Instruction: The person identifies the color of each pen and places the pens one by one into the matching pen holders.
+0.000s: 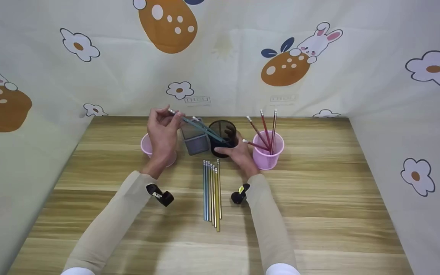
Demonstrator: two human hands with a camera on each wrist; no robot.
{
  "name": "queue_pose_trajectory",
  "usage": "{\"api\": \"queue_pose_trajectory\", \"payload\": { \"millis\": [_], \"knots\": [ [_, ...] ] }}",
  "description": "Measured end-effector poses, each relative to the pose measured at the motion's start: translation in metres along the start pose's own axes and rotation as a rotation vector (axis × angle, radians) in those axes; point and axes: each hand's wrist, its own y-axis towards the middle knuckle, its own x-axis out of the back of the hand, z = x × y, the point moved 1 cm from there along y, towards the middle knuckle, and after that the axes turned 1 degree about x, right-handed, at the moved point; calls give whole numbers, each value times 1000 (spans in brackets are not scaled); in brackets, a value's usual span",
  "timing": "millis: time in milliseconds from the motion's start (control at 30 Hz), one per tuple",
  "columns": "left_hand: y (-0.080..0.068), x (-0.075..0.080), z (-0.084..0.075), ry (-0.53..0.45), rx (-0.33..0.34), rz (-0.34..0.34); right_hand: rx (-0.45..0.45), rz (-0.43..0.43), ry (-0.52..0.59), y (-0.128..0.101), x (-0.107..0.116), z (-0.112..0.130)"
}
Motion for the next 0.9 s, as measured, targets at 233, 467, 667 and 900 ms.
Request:
{"api": "queue_pose_trajectory", "payload": {
  "millis": [233, 467, 667, 900],
  "knots": [
    [-2, -2, 6, 87, -48, -5, -6, 11, 13, 0, 0, 2],
    [-5, -1, 17, 123, -46, -24, -21, 0, 33, -2, 1, 3],
    [-8, 0, 18, 202, -75, 0, -17, 4, 8, -2, 0, 2],
    [-14, -4, 18, 422, -23, 198, -29, 3, -14, -2, 0, 3]
  ]
}}
